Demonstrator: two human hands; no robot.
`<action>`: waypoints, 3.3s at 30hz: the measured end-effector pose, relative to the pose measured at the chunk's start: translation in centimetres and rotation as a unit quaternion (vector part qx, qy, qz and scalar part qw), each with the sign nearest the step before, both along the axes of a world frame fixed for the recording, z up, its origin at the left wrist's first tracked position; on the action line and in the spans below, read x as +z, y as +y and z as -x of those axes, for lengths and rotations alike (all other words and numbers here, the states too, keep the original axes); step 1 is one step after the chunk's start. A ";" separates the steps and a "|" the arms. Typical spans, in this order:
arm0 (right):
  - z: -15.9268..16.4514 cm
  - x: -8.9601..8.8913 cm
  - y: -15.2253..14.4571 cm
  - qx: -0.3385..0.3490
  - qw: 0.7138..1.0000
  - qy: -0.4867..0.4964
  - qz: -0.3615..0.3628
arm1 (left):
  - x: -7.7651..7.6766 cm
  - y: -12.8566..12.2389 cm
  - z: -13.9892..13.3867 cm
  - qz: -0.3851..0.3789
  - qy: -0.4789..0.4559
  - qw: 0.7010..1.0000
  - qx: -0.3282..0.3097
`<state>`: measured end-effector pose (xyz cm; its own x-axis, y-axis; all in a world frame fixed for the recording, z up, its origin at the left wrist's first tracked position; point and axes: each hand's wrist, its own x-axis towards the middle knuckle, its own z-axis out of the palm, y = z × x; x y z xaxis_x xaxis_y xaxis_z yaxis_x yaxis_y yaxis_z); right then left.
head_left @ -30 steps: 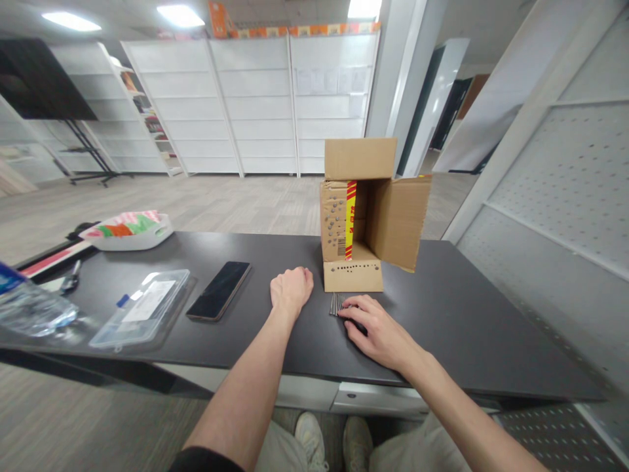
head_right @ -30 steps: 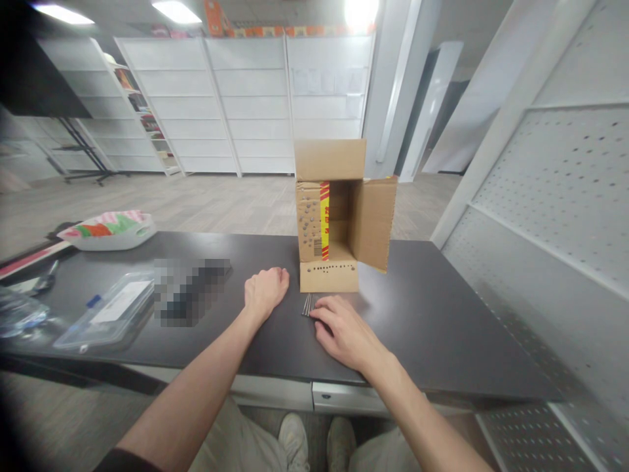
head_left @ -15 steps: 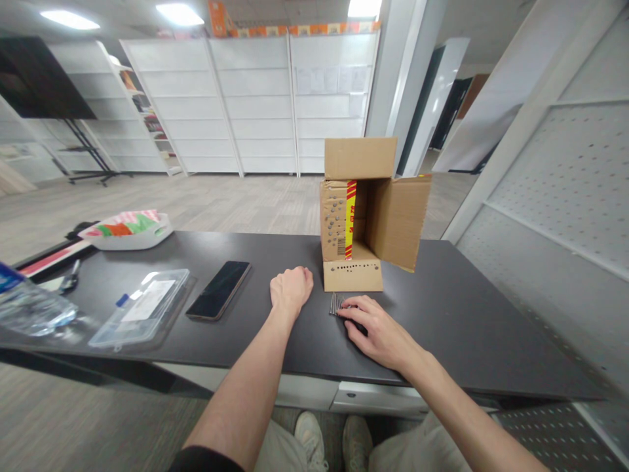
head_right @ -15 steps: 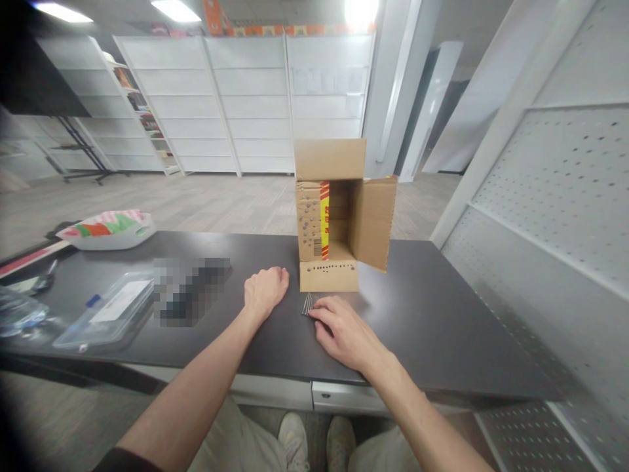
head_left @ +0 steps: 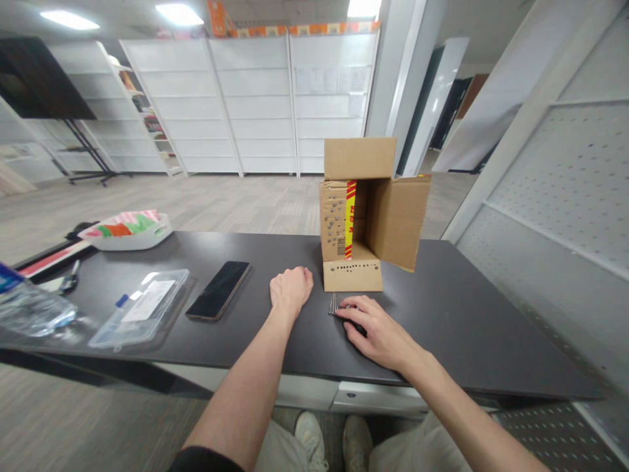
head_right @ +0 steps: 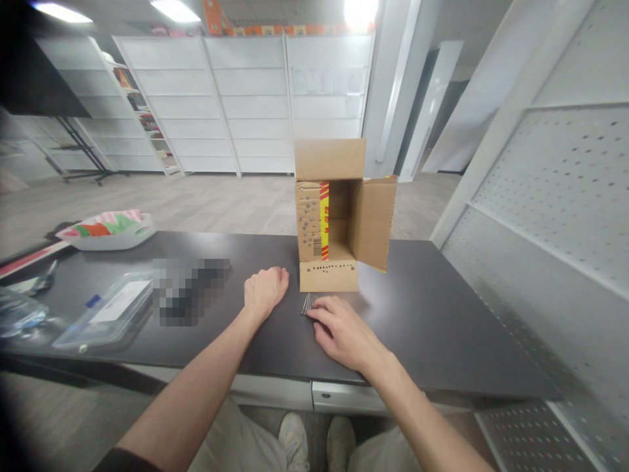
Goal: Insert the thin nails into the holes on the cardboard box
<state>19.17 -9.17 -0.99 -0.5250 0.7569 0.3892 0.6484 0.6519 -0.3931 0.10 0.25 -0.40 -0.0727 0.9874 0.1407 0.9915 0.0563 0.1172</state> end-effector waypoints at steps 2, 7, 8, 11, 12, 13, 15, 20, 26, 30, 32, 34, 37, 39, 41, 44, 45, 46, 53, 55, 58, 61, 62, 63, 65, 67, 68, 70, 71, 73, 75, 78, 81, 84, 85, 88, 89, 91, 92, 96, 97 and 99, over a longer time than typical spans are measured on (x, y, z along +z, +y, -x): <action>0.0 0.2 -0.1 -0.002 1.000 -0.006 0.001 | 0.1 -0.1 0.0 0.001 0.000 1.000 0.001; 0.1 0.5 -0.1 -0.003 1.000 -0.019 0.003 | 0.4 -0.2 -0.1 0.003 -0.001 1.000 -0.001; 0.1 0.5 -0.1 -0.003 1.000 -0.022 0.000 | 0.4 -0.2 -0.1 0.004 -0.001 1.000 -0.001; 0.2 0.8 -0.1 -0.003 0.999 -0.040 -0.006 | 0.5 -0.2 -0.1 0.010 0.001 1.000 0.002; 0.2 0.9 -0.1 -0.003 0.999 -0.048 -0.007 | 0.5 -0.2 -0.1 0.012 0.002 1.000 0.004; 0.3 1.0 -0.1 -0.003 0.998 -0.055 -0.007 | 0.5 -0.2 -0.1 0.013 0.003 1.000 0.006; 0.3 1.2 -0.1 -0.004 0.998 -0.069 -0.005 | 0.5 -0.2 -0.1 0.014 0.004 1.000 0.006; 0.4 1.3 -0.1 -0.004 0.996 -0.085 -0.004 | 0.2 -0.1 0.0 0.007 0.004 1.000 0.001; 0.4 1.3 -0.1 -0.006 0.997 -0.082 -0.001 | 0.1 -0.1 0.0 0.010 0.004 1.000 0.003; 0.4 1.2 -0.1 -0.006 0.996 -0.085 -0.001 | 0.2 -0.1 0.0 0.006 0.005 1.000 0.004; 0.4 1.3 -0.1 -0.006 0.996 -0.088 0.001 | 0.2 -0.1 0.0 0.004 0.004 1.000 0.002; 0.4 1.3 -0.1 -0.006 0.996 -0.087 0.003 | 0.1 -0.1 0.0 0.002 0.004 1.000 0.000; 0.5 1.4 -0.2 -0.005 0.997 -0.083 0.001 | 0.0 0.0 0.0 0.004 0.003 1.000 0.001; 0.5 1.4 -0.1 -0.006 0.996 -0.084 0.003 | 0.1 -0.1 0.0 0.006 0.001 1.000 0.002; 0.5 1.4 -0.1 -0.007 0.996 -0.086 0.007 | 0.1 -0.1 0.0 0.008 -0.001 1.000 0.001; 0.5 1.3 -0.1 -0.009 0.996 -0.084 0.007 | 0.2 -0.1 0.0 0.009 -0.001 1.000 0.002; 0.5 1.3 -0.1 -0.010 0.996 -0.083 0.007 | 0.2 -0.1 0.0 0.010 -0.001 1.000 0.002; 0.5 1.3 -0.1 -0.010 0.997 -0.082 0.007 | 0.2 -0.1 0.0 0.011 -0.001 1.000 0.002; 0.5 1.3 -0.2 -0.012 0.997 -0.079 0.012 | 0.0 0.0 0.0 0.003 0.003 1.000 0.000; 0.5 1.3 -0.2 -0.011 0.997 -0.081 0.015 | 0.0 0.0 0.0 0.004 0.002 1.000 0.000; 0.5 1.3 -0.1 -0.011 0.996 -0.085 0.017 | 0.2 -0.1 0.0 0.010 0.001 1.000 0.002; 0.5 1.4 -0.1 -0.013 0.996 -0.086 0.017 | 0.3 -0.2 -0.1 0.010 0.001 1.000 0.002; 0.5 1.4 -0.1 -0.013 0.996 -0.085 0.016 | 0.3 -0.2 -0.1 0.010 0.001 1.000 0.002; 0.5 1.3 -0.1 -0.013 0.996 -0.084 0.015 | 0.3 -0.2 -0.1 0.009 0.001 1.000 0.001; 0.5 1.3 -0.1 -0.013 0.997 -0.081 0.013 | 0.3 -0.1 -0.1 0.006 0.001 1.000 0.000; 0.5 1.2 -0.1 -0.011 0.997 -0.080 0.013 | 0.3 -0.1 -0.1 0.002 0.002 1.000 -0.001; 0.5 1.2 -0.1 -0.011 0.997 -0.080 0.013 | 0.3 -0.2 -0.1 0.000 0.003 1.000 -0.002; 0.5 1.2 -0.1 -0.010 0.997 -0.079 0.013 | 0.3 -0.2 -0.1 -0.001 0.004 1.000 -0.001; 0.5 1.2 -0.1 -0.010 0.997 -0.079 0.012 | 0.4 -0.2 -0.1 0.001 0.004 1.000 -0.001; 0.5 1.2 -0.1 -0.012 0.997 -0.080 0.013 | 0.4 -0.2 -0.1 0.006 0.004 1.000 0.001; 0.5 1.2 -0.1 -0.013 0.997 -0.081 0.015 | 0.5 -0.2 -0.1 0.014 0.004 1.000 0.003; 0.5 1.2 -0.1 -0.013 0.996 -0.084 0.015 | 0.5 -0.3 -0.1 0.018 0.004 1.000 0.004; 0.5 1.2 -0.1 -0.011 0.996 -0.087 0.013 | 0.5 -0.3 -0.1 0.018 0.006 1.000 0.004; 0.5 1.3 -0.1 -0.012 0.996 -0.089 0.012 | 0.4 -0.2 -0.1 0.014 0.008 1.000 0.002; 0.5 1.3 -0.1 -0.013 0.996 -0.088 0.013 | 0.4 -0.2 -0.1 0.011 0.008 1.000 0.001; 0.5 1.3 -0.1 -0.013 0.996 -0.084 0.015 | 0.4 -0.2 0.0 0.011 0.008 1.000 0.000; 0.5 1.3 -0.1 -0.012 0.996 -0.083 0.016 | 0.4 -0.2 0.0 0.013 0.007 1.000 0.000; 0.5 1.3 -0.1 -0.012 0.996 -0.082 0.018 | 0.4 -0.2 0.0 0.016 0.006 1.000 0.001; 0.5 1.3 -0.1 -0.012 0.996 -0.082 0.019 | 0.4 -0.2 0.0 0.016 0.006 1.000 0.002; 0.5 1.3 -0.2 -0.011 0.996 -0.080 0.021 | 0.4 -0.2 -0.1 0.012 0.007 1.000 0.005; 0.5 1.3 -0.2 -0.011 0.997 -0.079 0.020 | 0.4 -0.2 -0.1 0.010 0.007 1.000 0.003; 0.5 1.3 -0.2 -0.012 0.997 -0.077 0.018 | 0.4 -0.2 -0.1 0.009 0.005 1.000 0.001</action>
<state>18.67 -9.35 0.34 -0.5587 0.7813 0.2783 0.7175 0.6236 -0.3103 0.17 0.01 -0.02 -0.0735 0.9896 0.1238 0.9926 0.0606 0.1054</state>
